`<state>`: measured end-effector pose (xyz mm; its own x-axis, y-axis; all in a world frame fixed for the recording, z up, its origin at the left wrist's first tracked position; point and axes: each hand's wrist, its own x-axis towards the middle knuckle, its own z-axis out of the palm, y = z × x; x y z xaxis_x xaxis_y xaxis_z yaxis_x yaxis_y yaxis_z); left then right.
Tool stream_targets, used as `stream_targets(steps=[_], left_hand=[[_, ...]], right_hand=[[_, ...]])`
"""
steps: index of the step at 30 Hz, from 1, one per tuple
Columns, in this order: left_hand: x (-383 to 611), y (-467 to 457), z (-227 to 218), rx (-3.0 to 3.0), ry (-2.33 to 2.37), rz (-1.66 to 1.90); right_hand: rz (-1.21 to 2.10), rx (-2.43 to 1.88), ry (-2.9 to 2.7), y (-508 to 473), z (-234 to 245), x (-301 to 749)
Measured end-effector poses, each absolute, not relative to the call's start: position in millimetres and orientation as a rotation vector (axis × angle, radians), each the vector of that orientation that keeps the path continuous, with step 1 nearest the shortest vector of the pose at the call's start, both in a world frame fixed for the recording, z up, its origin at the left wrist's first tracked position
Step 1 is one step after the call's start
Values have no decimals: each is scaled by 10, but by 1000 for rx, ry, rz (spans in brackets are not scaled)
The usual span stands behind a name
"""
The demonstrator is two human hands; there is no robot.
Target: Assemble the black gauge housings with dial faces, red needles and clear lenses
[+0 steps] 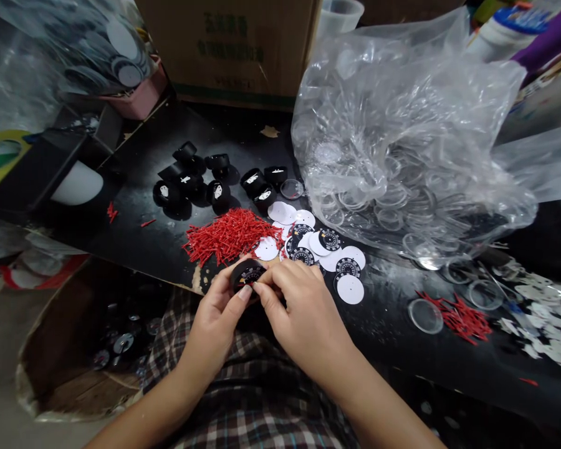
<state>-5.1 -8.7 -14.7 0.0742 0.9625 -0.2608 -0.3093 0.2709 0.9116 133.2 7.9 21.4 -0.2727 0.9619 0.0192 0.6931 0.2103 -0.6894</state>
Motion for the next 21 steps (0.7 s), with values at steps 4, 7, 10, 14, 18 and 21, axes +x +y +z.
stream_targets(steps=[4,7,10,14,18,21], left_hand=[[-63,-95,-96,811,1154,1150],[-81,-105,-84,843,1199,1168],[-101,-93,-94,889,1226,1138],[-128,-46,-111,720,1065,1035],[-158,-26,-99,547,967,957],[-162,-38,-92,560,1026,958]], right_hand=[[805,-1549,-2026,36,216,1315],[824,-1556,-1993,7,199,1290],[860,-1575,-1938,11,179,1282],[866,-1541,-1959,62,175,1315],[610,-1429,-2130,113,180,1338],[404,-1417,-2269,148,173,1315]])
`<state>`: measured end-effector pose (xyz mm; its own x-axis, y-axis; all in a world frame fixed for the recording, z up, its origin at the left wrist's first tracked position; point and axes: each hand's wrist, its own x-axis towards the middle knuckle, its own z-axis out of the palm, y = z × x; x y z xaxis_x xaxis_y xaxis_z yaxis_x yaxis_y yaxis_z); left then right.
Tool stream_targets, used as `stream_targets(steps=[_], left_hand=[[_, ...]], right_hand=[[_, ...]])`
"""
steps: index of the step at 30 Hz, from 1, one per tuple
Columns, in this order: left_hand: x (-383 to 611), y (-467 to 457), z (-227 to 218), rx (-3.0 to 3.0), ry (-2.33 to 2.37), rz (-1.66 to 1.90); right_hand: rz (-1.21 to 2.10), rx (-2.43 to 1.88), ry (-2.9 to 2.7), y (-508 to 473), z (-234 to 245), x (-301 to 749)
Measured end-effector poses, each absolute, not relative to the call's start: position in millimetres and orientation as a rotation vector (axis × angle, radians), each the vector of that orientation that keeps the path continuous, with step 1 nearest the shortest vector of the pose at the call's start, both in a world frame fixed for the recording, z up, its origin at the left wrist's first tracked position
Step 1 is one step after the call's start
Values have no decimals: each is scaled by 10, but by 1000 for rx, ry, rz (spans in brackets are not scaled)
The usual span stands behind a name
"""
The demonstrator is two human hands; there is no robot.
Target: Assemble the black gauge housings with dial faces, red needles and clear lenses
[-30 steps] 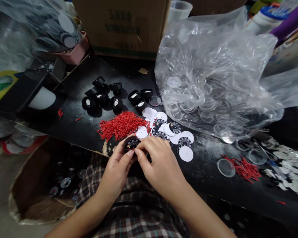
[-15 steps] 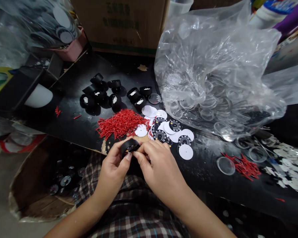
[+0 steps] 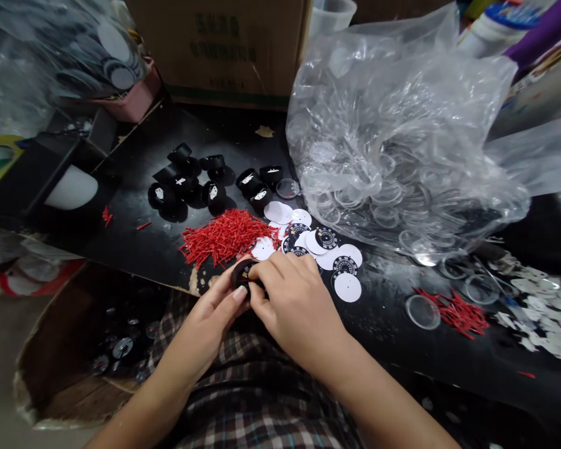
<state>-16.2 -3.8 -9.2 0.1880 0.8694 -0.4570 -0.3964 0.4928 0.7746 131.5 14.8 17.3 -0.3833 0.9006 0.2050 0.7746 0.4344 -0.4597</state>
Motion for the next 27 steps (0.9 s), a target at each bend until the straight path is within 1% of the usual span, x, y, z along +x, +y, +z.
stream_targets(steps=[2,5,7,9,11,12,13,14,16,17,22,27], left_hand=[[-146,-53,-94,497,1055,953],[-103,-73,-113,328,1054,919],[-79,-75,-145,291,1084,930],[-69,-64,-183,384,1123,954],[-72,-43,-211,520,1117,942],[-73,-31,-218,559,1096,933],[-72,-19,-221,562,1077,938],[-67,-8,-221,539,1060,947],[-47,4,-214,490,1044,978],[-33,4,-211,486,1046,992],[-7,-6,-229,491,1056,1014],[-26,55,-200,345,999,1003]], right_hand=[[333,-1420,-2315,165,181,1281],[363,-1477,-2237,175,221,1229],[458,-1557,-2134,175,257,1227],[603,-1596,-2076,185,290,1289],[768,-1543,-2064,237,302,1435],[793,-1524,-2046,290,293,1536],[758,-1532,-2022,365,271,1651],[644,-1590,-1969,459,235,1772],[260,-1794,-1852,688,133,2001],[184,-1842,-1830,807,75,2098],[42,-1867,-1835,1149,-109,2355],[-48,-1784,-1803,809,-1,2269]])
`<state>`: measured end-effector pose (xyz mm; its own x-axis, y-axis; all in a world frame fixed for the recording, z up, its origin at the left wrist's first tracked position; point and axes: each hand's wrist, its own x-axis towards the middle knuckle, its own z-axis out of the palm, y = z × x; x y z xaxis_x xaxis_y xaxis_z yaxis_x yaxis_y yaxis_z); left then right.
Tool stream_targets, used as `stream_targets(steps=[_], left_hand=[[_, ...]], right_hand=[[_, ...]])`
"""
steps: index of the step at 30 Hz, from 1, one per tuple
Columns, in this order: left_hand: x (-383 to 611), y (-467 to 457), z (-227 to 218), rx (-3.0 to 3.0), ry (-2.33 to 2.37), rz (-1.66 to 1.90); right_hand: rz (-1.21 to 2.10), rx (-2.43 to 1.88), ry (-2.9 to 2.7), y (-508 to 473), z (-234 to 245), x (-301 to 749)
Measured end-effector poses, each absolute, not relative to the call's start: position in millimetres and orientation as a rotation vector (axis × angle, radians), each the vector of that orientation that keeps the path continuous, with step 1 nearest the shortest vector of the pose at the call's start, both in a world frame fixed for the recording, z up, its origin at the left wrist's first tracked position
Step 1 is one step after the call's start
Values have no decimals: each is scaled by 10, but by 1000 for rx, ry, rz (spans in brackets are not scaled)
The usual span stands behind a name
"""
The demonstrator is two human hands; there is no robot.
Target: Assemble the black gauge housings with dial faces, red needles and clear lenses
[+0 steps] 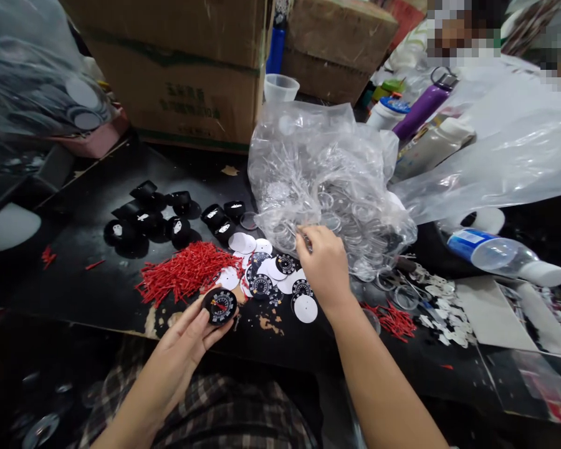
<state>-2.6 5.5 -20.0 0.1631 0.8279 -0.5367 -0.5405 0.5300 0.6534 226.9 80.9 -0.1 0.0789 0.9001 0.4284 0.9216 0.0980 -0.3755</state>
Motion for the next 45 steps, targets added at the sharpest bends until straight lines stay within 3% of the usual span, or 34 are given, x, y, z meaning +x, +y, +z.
stream_targets(steps=[10,18,26,30,34,38,40,45], left_hand=[[4,147,-166,240,778,942],[12,-11,-183,666,858,926],[-49,-88,-132,1037,877,853],[-134,-115,-136,973,961,855],[-729,-389,-266,925,1189,772],[-1446,-579,-389,1244,1866,894],[-1582,-427,-384,1438,2071,965],[-1464,605,-307,1848,2087,1085]], right_hand=[[196,-1279,-2256,74,106,1555],[641,-1579,-1947,297,169,1424],[455,-1544,-1933,246,135,1265],[576,-1515,-1909,243,104,1184],[986,-1399,-1952,235,65,1212],[1132,-1452,-1864,247,16,1221],[1143,-1400,-1930,252,30,1141],[1156,-1260,-2122,187,92,1030]])
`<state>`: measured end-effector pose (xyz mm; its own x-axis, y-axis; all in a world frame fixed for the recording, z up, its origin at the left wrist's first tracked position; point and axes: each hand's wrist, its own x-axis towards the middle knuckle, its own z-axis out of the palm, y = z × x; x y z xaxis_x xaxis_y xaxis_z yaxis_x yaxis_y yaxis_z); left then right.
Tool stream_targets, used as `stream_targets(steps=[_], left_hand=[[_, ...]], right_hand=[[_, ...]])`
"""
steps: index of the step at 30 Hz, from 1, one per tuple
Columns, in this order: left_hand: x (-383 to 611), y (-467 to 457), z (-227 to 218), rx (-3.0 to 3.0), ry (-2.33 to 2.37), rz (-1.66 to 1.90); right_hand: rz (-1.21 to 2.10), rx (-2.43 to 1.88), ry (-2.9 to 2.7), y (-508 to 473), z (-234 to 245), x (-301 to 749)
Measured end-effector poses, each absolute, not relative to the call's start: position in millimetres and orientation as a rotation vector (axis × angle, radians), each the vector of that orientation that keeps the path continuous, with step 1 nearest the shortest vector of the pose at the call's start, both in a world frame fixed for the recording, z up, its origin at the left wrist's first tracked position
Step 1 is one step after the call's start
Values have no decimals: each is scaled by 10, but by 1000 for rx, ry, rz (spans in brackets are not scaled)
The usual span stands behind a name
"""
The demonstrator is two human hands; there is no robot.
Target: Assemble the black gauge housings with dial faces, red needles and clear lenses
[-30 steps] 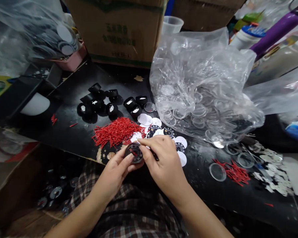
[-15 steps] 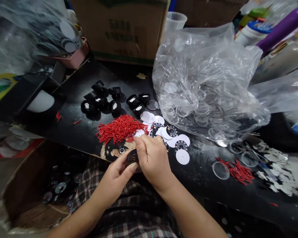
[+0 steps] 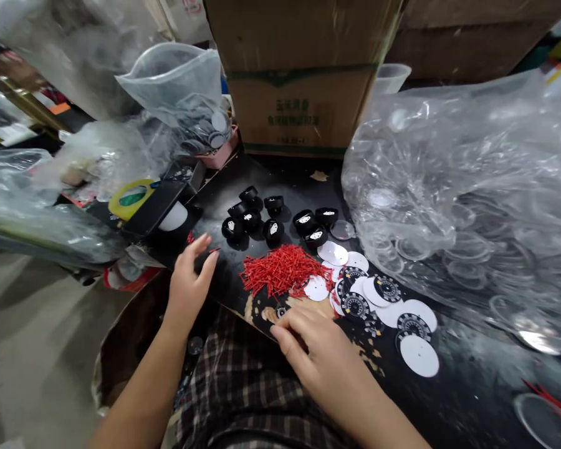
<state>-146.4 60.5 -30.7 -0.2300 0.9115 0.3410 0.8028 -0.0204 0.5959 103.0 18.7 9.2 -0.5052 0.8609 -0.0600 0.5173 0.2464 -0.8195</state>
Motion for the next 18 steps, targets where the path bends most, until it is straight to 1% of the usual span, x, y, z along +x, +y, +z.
stream_targets(steps=[3,6,10,13,15,18], left_hand=[[-1440,1159,-298,1991,2026,1056],[-1425,1291,-274,2074,1977,1039],[-1135,820,-175,2172,1919,1103],[-810,323,-127,2309,1601,994],[-666,87,-139,2191,1496,898],[-564,-51,-195,1818,1338,747]], right_hand=[[1170,-1349,-2087,126,53,1142],[1211,-1402,-2049,99,4,1216],[1250,-1448,-1860,151,53,1119],[1227,-1537,-1746,222,140,1030],[1181,-1555,-1778,245,172,1036],[1172,-1517,-1852,214,183,1159]])
